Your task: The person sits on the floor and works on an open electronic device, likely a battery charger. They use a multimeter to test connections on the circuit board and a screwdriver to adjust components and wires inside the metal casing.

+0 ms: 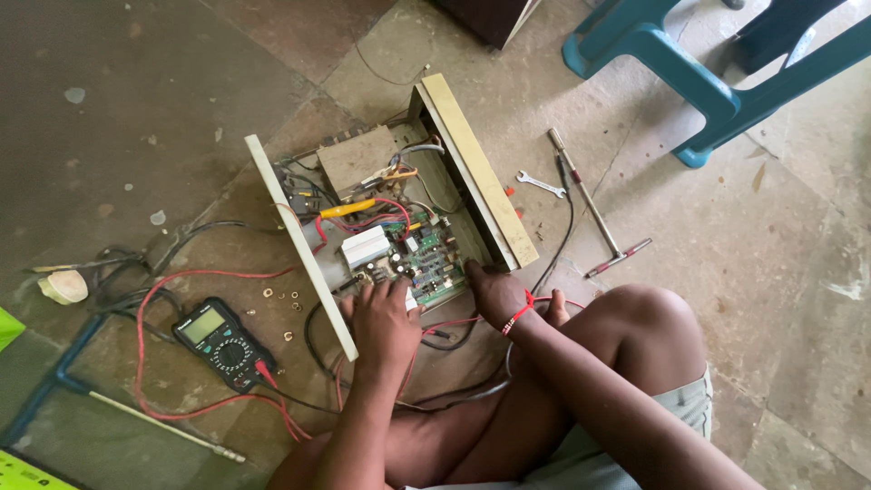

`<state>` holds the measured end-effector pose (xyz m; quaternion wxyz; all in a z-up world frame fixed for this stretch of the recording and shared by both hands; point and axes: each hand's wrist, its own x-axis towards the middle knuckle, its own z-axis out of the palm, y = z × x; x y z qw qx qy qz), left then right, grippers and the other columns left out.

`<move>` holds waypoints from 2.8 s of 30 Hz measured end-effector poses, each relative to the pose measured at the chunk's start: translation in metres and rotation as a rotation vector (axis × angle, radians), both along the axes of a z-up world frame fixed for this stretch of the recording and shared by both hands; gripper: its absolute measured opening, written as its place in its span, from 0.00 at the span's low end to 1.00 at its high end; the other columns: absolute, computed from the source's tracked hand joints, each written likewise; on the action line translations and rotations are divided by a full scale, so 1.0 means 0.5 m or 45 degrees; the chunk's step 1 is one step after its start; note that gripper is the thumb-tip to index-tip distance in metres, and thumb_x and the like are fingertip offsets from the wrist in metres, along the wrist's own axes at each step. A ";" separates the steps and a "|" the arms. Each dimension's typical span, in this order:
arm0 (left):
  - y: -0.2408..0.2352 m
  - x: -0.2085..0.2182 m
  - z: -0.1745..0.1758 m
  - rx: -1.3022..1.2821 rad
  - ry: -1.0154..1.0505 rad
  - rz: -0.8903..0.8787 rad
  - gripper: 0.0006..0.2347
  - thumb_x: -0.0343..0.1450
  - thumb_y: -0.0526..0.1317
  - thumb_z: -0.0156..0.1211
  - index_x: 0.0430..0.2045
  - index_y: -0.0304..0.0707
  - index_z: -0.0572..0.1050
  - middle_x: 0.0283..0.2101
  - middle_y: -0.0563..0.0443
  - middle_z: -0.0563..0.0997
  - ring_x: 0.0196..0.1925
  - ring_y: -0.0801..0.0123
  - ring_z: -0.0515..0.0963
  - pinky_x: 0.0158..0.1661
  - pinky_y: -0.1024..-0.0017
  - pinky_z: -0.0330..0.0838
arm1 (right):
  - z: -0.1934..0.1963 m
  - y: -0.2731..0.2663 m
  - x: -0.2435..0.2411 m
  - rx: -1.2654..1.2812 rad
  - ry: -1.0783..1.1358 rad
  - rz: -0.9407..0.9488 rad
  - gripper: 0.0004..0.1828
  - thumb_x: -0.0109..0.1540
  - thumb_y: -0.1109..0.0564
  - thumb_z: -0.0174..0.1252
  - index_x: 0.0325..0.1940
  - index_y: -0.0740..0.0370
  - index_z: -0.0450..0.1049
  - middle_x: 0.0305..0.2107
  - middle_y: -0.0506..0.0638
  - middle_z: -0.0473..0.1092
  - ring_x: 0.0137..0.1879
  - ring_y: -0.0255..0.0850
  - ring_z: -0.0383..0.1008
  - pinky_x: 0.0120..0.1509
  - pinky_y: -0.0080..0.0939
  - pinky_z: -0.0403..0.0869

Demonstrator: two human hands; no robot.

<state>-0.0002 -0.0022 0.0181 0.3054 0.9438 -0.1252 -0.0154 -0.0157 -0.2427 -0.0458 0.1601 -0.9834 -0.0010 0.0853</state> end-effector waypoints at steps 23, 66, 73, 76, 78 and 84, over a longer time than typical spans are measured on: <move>0.004 0.006 0.008 -0.020 -0.020 0.015 0.19 0.59 0.41 0.73 0.43 0.43 0.79 0.41 0.49 0.81 0.49 0.54 0.76 0.51 0.49 0.61 | 0.201 -0.041 0.002 0.407 0.323 0.254 0.21 0.60 0.56 0.64 0.57 0.54 0.74 0.37 0.53 0.80 0.41 0.46 0.83 0.45 0.43 0.80; -0.011 0.030 0.077 -0.163 -0.090 0.042 0.18 0.61 0.41 0.72 0.44 0.38 0.79 0.51 0.52 0.79 0.55 0.56 0.74 0.56 0.55 0.63 | 0.221 -0.353 0.193 1.087 0.029 -0.220 0.07 0.65 0.65 0.58 0.47 0.69 0.75 0.37 0.55 0.77 0.42 0.42 0.78 0.48 0.42 0.77; 0.015 0.047 0.089 -0.041 -0.081 -0.033 0.16 0.63 0.41 0.70 0.42 0.37 0.78 0.49 0.49 0.79 0.52 0.55 0.75 0.53 0.54 0.64 | 0.280 -0.140 0.058 2.441 0.398 -0.317 0.13 0.68 0.61 0.60 0.54 0.72 0.72 0.34 0.57 0.76 0.38 0.45 0.78 0.43 0.41 0.77; 0.023 0.044 0.089 -0.074 -0.101 -0.078 0.14 0.64 0.41 0.70 0.40 0.38 0.78 0.47 0.49 0.80 0.51 0.55 0.76 0.53 0.55 0.65 | 0.175 0.011 0.027 2.296 0.620 -0.544 0.11 0.65 0.57 0.60 0.47 0.67 0.73 0.32 0.51 0.74 0.36 0.40 0.75 0.41 0.39 0.75; 0.030 0.041 0.088 -0.107 -0.101 -0.082 0.13 0.65 0.40 0.70 0.40 0.38 0.78 0.46 0.49 0.80 0.50 0.56 0.76 0.53 0.56 0.65 | 0.118 0.055 0.033 1.961 0.675 -0.697 0.07 0.63 0.60 0.59 0.43 0.67 0.74 0.31 0.50 0.74 0.32 0.39 0.74 0.37 0.37 0.73; 0.042 0.037 0.079 -0.221 -0.137 -0.093 0.14 0.64 0.40 0.69 0.41 0.38 0.78 0.45 0.49 0.80 0.51 0.56 0.77 0.52 0.56 0.66 | 0.130 -0.021 0.109 1.956 0.486 -0.433 0.07 0.63 0.59 0.55 0.43 0.63 0.74 0.32 0.51 0.75 0.34 0.37 0.77 0.38 0.37 0.76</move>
